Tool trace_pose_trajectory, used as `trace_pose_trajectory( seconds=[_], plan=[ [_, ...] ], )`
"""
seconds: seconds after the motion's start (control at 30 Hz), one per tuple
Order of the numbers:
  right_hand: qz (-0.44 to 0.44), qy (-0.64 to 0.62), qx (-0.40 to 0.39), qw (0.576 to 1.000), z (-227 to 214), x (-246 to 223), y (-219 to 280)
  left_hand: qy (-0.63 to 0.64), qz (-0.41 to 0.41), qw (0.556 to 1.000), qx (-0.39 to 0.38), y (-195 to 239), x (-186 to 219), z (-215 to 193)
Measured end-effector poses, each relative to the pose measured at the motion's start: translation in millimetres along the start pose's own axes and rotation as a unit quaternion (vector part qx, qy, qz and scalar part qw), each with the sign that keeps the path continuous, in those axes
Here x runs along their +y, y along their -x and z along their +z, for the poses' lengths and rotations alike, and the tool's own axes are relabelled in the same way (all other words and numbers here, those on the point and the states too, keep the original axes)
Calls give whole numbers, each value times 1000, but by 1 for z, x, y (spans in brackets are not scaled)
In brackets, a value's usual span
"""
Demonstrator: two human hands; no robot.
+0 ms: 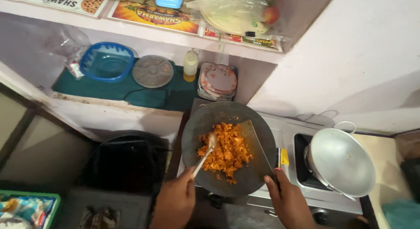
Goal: The person stirs and chops a mixture of orange-colored food in a pan on a stove using a spoon and a knife. They then transfer the cooked food from the pan into a blue bowl.
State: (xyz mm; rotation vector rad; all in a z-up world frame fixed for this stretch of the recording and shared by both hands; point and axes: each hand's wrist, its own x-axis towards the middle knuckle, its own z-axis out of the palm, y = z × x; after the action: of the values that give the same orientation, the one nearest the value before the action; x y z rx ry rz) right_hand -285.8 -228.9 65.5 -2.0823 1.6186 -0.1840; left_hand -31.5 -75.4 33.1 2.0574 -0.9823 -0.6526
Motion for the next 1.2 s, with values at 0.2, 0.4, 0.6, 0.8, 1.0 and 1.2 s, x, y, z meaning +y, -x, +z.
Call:
trace_pose_trajectory(
  seconds=[0.2, 0.4, 0.6, 0.8, 1.0, 1.2],
  plan=[
    [44, 9, -70, 997, 4, -24, 8, -22, -5, 999, 40, 14, -28, -43],
    [-83, 35, 24, 996, 13, -20, -5, -53, -121, 991, -25, 17, -36, -27],
    [-27, 35, 14, 999, 11, 0, -14, 46, -115, 992, -38, 6, -8, -5],
    [-51, 28, 42, 997, 4, -5, -6, -12, -88, 992, -86, -1, 24, -4],
    [-41, 1, 27, 999, 15, -14, -11, 74, 28, 996, -40, -9, 20, 6],
    [-80, -9, 2, 997, 38, -15, -21, 145, 31, 988, 38, -13, -2, 23]
  ],
)
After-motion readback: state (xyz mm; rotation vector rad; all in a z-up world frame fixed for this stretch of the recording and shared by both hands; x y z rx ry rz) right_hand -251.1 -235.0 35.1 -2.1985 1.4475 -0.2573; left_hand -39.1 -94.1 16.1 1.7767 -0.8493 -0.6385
